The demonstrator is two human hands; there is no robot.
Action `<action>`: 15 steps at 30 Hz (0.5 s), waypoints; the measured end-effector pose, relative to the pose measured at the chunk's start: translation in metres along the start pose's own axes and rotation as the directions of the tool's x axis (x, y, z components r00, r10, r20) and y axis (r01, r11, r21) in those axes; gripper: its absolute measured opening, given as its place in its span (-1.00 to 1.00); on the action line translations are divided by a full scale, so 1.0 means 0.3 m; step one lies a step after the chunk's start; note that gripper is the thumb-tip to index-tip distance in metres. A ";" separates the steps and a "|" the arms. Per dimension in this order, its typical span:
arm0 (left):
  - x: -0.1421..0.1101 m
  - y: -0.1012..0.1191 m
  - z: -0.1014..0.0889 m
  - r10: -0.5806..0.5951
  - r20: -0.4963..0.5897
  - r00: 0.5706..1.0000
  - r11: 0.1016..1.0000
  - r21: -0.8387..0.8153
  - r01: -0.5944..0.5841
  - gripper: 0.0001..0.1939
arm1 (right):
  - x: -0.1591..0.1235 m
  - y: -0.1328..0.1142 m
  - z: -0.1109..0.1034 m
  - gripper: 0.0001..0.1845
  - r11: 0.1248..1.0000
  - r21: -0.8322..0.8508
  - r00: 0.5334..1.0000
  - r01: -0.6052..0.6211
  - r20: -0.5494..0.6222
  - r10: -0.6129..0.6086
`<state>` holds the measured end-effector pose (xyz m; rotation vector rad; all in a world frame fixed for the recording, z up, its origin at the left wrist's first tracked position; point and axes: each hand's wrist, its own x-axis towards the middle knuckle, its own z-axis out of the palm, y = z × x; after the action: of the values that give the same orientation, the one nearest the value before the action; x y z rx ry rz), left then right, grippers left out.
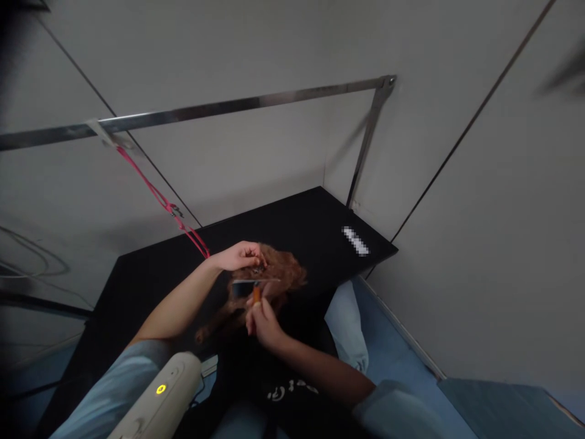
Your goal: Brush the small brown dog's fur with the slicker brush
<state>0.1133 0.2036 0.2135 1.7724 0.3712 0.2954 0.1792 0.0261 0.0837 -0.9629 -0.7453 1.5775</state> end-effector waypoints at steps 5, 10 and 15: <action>0.004 0.013 0.006 -0.009 0.000 1.000 0.999 0.037 0.009 -0.75 | -0.023 -0.054 0.002 -0.43 0.949 0.164 0.960 -0.270 0.116 0.253; 0.008 0.015 0.014 -0.003 -0.020 1.000 0.997 0.073 0.004 -0.77 | -0.022 -0.077 -0.004 -0.50 0.961 0.232 0.987 -0.148 0.098 0.128; 0.015 0.013 0.023 0.004 0.019 1.000 0.994 0.106 -0.006 -0.76 | -0.102 -0.062 -0.003 -0.51 0.886 0.218 0.907 -0.409 0.207 0.368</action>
<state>0.1205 0.1984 0.2156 1.8796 0.3748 0.2671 0.1910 0.0002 0.1053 -0.8328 -0.4508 2.0687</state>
